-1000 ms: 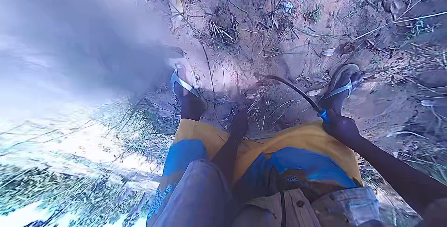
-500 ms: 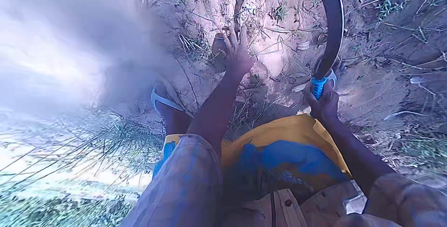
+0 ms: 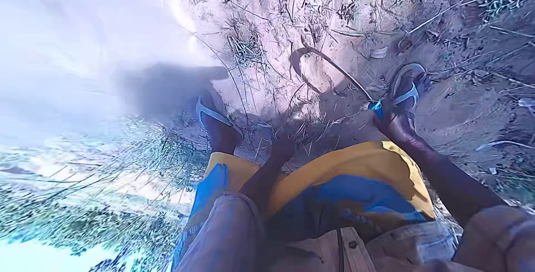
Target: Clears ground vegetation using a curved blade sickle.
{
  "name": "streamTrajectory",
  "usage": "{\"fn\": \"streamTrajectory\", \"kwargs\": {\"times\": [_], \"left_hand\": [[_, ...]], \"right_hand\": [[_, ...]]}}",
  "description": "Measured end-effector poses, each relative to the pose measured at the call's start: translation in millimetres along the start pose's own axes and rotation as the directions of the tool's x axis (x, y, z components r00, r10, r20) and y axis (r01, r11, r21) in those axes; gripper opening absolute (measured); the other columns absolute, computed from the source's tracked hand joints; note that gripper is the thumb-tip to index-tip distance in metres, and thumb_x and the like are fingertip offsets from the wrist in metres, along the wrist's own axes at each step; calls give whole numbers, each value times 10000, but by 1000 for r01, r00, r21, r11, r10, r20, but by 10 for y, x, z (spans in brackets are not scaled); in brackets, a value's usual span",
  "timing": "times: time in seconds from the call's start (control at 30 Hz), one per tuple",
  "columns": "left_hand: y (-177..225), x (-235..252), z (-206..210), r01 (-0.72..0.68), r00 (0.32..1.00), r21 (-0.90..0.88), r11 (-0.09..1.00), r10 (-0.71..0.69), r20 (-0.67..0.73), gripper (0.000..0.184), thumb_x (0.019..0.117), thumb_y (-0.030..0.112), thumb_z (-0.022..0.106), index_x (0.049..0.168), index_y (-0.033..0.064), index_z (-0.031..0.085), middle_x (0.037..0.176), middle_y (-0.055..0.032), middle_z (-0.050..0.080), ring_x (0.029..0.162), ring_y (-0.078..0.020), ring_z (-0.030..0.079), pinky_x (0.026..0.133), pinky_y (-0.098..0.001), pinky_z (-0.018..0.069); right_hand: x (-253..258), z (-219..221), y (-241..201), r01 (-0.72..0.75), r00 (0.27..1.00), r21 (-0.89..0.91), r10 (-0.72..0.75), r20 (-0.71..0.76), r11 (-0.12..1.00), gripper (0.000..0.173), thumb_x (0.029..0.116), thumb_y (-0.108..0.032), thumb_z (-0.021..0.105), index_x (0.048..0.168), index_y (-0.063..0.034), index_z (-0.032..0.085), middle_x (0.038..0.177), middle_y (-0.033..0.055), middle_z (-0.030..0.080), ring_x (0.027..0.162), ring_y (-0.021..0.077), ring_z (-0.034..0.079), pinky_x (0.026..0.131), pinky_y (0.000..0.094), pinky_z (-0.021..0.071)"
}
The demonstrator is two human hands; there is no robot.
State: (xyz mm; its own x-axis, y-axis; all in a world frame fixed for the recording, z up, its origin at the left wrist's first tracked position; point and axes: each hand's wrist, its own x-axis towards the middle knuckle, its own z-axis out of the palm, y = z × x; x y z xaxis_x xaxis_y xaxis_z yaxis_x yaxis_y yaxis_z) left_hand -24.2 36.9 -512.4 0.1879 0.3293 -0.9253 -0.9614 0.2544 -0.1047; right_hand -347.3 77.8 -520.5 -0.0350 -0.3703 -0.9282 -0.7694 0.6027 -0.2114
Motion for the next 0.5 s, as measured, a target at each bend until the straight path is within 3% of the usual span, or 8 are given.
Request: {"fn": "streamTrajectory", "kwargs": {"times": [0.07, 0.1, 0.17, 0.23, 0.27, 0.3, 0.4, 0.5], "left_hand": [[-50, -126, 74, -8, 998, -14, 1000, 9, 65, 463, 1015, 99, 541, 1462, -21, 508, 1497, -317, 472, 1387, -510, 458, 1074, -684, 405], [-64, -205, 9, -32, 999, -39, 999, 33, 8, 477, 1024, 121, 524, 1486, 9, 493, 1505, -294, 477, 1402, -489, 456, 1073, -678, 414], [-62, -348, -259, -132, 936, -109, 985, 88, -340, 427, 1066, 177, 503, 1467, 33, 531, 1515, -263, 489, 1431, -451, 441, 1125, -632, 383], [-29, -332, -685, -307, 616, -132, 943, 91, -782, 441, 1030, 197, 558, 1446, 50, 574, 1547, -263, 463, 1442, -484, 408, 1154, -634, 321], [-12, -274, -951, -348, 447, -121, 930, 52, -893, 504, 1000, 224, 581, 1480, 76, 543, 1605, -253, 391, 1476, -499, 345, 1162, -655, 274], [-1, -231, -1207, -348, 362, -148, 926, -13, -932, 593, 1001, 269, 590, 1551, 97, 449, 1664, -256, 271, 1524, -509, 240, 1176, -688, 197], [-103, 27, -1762, -161, 438, -485, 859, -378, -815, 837, 1005, 331, 575, 1674, 146, 107, 1729, -210, -14, 1588, -451, 4, 1195, -714, 104], [-338, 309, -1882, -4, 599, -693, 721, -553, -579, 698, 1062, 272, 455, 1642, 19, 160, 1695, -235, 181, 1563, -375, 227, 1233, -539, 258]], "right_hand": [[-173, -55, 204, -60, 985, -121, 78, 153, 991, 405, 1023, -208, 606, 1335, 47, 569, 1145, 348, 657, 1079, 553, 639, 892, 695, 463], [-307, -36, 336, -23, 993, -137, 38, 109, 990, 384, 1009, -201, 603, 1278, 72, 585, 1053, 358, 673, 995, 570, 662, 823, 703, 478], [-528, -26, 459, 20, 1000, -108, -21, -10, 994, 352, 976, -148, 594, 1190, 131, 593, 947, 374, 668, 882, 591, 668, 733, 710, 477], [-539, -65, 391, 61, 989, -73, -70, -128, 995, 370, 962, -147, 604, 1170, 159, 602, 938, 381, 674, 856, 588, 675, 724, 703, 491], [-471, -98, 284, 74, 983, -42, -80, -163, 996, 374, 962, -155, 624, 1150, 167, 600, 928, 387, 669, 854, 592, 672, 731, 704, 492], [-385, -113, 159, 113, 974, -20, -114, -197, 993, 382, 956, -169, 640, 1128, 170, 596, 903, 382, 663, 835, 583, 672, 724, 694, 494], [21, -104, -342, 326, 890, -14, -312, -333, 945, 336, 917, -171, 648, 1053, 132, 595, 799, 314, 652, 701, 513, 671, 590, 633, 489], [362, -127, -994, 493, 809, -1, -458, -369, 870, 323, 920, -192, 656, 1060, 95, 605, 803, 269, 668, 691, 464, 688, 566, 581, 509]]}}
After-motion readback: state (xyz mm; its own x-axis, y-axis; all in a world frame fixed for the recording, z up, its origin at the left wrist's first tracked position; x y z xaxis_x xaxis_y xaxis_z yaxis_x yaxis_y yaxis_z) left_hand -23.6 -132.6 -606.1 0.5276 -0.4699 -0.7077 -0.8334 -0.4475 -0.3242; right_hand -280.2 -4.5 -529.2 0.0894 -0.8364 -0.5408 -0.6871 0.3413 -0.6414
